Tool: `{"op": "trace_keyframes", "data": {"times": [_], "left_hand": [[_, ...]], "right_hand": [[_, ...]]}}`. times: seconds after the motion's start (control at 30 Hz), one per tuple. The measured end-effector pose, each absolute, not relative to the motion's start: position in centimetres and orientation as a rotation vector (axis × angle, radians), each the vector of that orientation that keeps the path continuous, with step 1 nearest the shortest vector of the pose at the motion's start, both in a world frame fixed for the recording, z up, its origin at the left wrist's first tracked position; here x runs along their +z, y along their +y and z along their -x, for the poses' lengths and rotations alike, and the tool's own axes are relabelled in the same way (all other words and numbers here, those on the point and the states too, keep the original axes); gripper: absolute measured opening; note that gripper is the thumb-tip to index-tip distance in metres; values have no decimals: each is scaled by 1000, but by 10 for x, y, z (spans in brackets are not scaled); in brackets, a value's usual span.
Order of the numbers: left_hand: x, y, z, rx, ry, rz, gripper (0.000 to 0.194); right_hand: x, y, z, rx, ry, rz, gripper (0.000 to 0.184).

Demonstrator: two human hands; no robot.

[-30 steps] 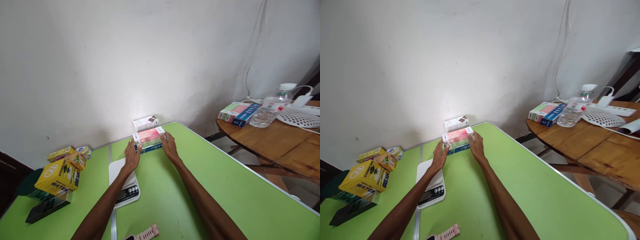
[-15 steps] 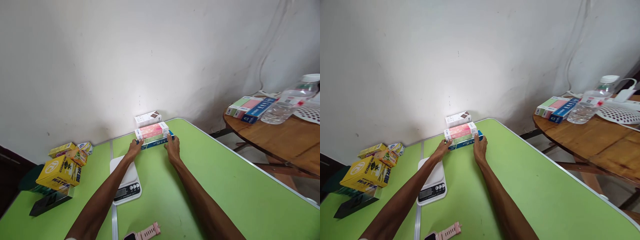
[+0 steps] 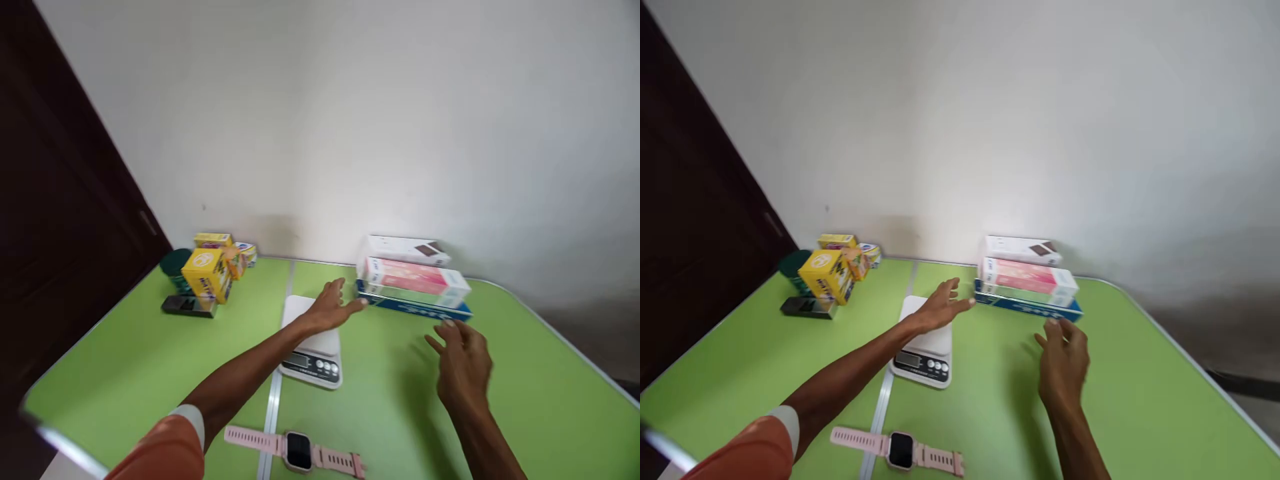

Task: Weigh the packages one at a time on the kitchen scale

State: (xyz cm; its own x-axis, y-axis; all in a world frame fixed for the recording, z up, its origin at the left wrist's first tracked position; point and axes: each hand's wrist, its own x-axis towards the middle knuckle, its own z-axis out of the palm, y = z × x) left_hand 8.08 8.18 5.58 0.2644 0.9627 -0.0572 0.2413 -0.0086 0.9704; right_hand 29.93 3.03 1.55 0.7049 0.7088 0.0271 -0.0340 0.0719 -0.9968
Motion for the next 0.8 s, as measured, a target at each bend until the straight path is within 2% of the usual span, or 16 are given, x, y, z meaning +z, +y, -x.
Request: {"op": "trace_keyframes", "data": {"times": [0.1,0.17,0.3,0.4,0.53,0.67,0.8], "left_hand": [[51,31,-18,1155,1178,-1599,77],[45,0,31,1407,1381,-1662,70],[27,-31,140,1761,2012,-1540,78],[13,-33,211,1695,2284,-1293,88],[-2,-24,266,1498,2301,-1113,87],[-9,-17,278,1439,2262,-1155,81],[-10,-22,275,1422,2288,-1129,77]], "right_hand": [[32,-1,-249,695,-794,1328,44],[41,-20,-204,801,-979,1278,47],[40,-41,-98,1173,-1390,1085,54],[22,-34,-17,1381,-1547,1006,71],[-6,-9,74,1298,-1585,1052,93],[-24,5,125,1151,-1572,1108,98],[-28,-5,132,1123,-1530,1136,94]]}}
